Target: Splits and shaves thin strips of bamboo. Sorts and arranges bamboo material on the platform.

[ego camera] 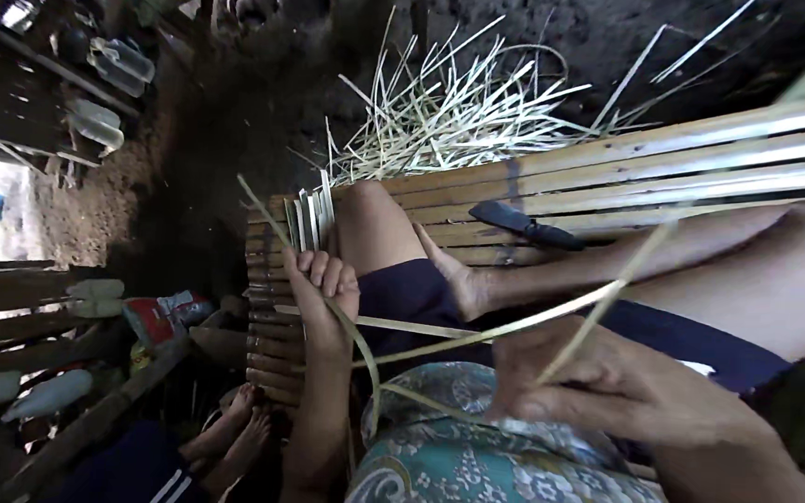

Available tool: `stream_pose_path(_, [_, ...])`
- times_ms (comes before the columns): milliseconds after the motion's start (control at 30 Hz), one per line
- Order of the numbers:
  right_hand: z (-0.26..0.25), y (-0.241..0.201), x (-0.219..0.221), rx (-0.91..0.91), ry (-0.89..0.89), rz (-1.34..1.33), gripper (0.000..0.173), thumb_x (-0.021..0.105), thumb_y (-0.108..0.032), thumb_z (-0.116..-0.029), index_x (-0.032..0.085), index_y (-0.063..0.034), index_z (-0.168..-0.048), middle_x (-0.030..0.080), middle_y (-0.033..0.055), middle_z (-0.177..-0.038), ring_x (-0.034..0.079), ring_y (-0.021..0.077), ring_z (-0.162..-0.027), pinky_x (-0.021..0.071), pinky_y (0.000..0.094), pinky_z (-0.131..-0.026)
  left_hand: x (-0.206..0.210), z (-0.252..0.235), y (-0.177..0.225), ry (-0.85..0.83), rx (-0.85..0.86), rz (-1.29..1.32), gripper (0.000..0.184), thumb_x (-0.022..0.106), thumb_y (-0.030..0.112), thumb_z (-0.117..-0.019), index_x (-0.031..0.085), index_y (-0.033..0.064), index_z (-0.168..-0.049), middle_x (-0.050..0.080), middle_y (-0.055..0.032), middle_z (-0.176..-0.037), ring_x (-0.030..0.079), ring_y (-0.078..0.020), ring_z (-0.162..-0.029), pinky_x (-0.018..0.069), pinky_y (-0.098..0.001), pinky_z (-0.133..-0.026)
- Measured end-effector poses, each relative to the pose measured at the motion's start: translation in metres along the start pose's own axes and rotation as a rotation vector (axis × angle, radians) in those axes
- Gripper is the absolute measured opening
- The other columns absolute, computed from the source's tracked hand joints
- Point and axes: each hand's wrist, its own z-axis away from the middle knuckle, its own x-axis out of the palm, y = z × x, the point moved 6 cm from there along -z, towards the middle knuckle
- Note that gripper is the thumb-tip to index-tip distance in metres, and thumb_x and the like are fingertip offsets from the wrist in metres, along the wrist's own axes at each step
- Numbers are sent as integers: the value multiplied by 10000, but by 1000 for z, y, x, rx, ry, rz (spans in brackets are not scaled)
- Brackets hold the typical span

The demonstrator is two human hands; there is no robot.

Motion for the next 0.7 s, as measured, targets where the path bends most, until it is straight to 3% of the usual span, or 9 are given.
stream_pose_path(67, [-8, 12, -9, 78, 190, 153, 346, 536, -349, -1064, 734, -127, -888, 630, -103, -782, 546, -82, -716, 452, 96, -647, 10, 18, -15, -166, -105, -119, 578, 238, 607, -1058, 601, 243, -793, 518, 135, -576, 513, 12, -495, 461, -144, -515])
stream_pose_path(100, [-14, 14, -18, 100, 309, 236, 318, 557, -349, -1045, 744, -159, -873, 657, -125, -807, 571, -78, -723, 479, 103, -649, 18, 31, -27, -284, -195, -184, 523, 339, 660, -1014, 645, 281, -822, 562, 150, -617, 557, 16, -559, 485, -164, -571])
stream_pose_path(133, [-19, 12, -27, 97, 405, 293, 292, 567, -338, -1037, 745, -174, -874, 681, -139, -839, 603, -74, -747, 510, 112, -670, 25, 44, -36, -382, -273, -251, 468, 443, 693, -959, 644, 306, -789, 557, 160, -621, 560, 19, -585, 483, -168, -594])
stream_pose_path(200, [-30, 2, -37, 42, 461, 342, 264, 570, -311, -1041, 751, -166, -915, 679, -141, -891, 612, -69, -787, 520, 110, -688, 35, 60, -40, -423, -293, -258, 433, 520, 612, -976, 596, 281, -706, 501, 150, -590, 527, 15, -567, 465, -160, -597])
stream_pose_path(300, [-52, -2, -11, 11, 278, 402, 290, 589, -332, -1019, 783, -136, -930, 681, -115, -831, 598, -52, -761, 507, 137, -679, 39, 63, -32, -259, -130, -152, 500, 428, 516, -1060, 522, 220, -668, 433, 102, -560, 467, -6, -492, 453, -153, -528])
stream_pose_path(400, [-51, 13, 15, 47, 103, 235, 300, 588, -270, -1024, 747, -90, -844, 628, -82, -770, 573, -47, -735, 484, 119, -655, 24, 69, -28, -203, -111, -102, 521, 408, 558, -1049, 548, 215, -682, 444, 106, -536, 466, 1, -440, 439, -149, -449])
stream_pose_path(500, [-18, 18, 15, 143, 55, -10, 320, 539, -277, -1054, 730, -111, -858, 627, -101, -776, 558, -58, -711, 468, 101, -627, -18, 71, -4, -18, -50, -137, 579, 308, 523, -1086, 521, 214, -645, 384, 116, -473, 390, 4, -369, 376, -146, -389])
stream_pose_path(600, [25, 18, 17, 218, 10, -124, 333, 520, -370, -1069, 746, -165, -936, 630, -128, -800, 563, -84, -775, 463, 98, -705, -70, 75, 19, 180, 1, -136, 627, 248, 471, -1106, 470, 212, -580, 344, 106, -437, 355, -1, -346, 357, -149, -376])
stream_pose_path(700, [54, 15, 27, 223, -24, -198, 318, 538, -339, -1069, 747, -123, -967, 646, -91, -808, 582, -71, -794, 472, 108, -728, -112, 83, 38, 357, 36, -118, 651, 206, 457, -1111, 438, 208, -556, 352, 97, -425, 370, -6, -340, 363, -146, -373])
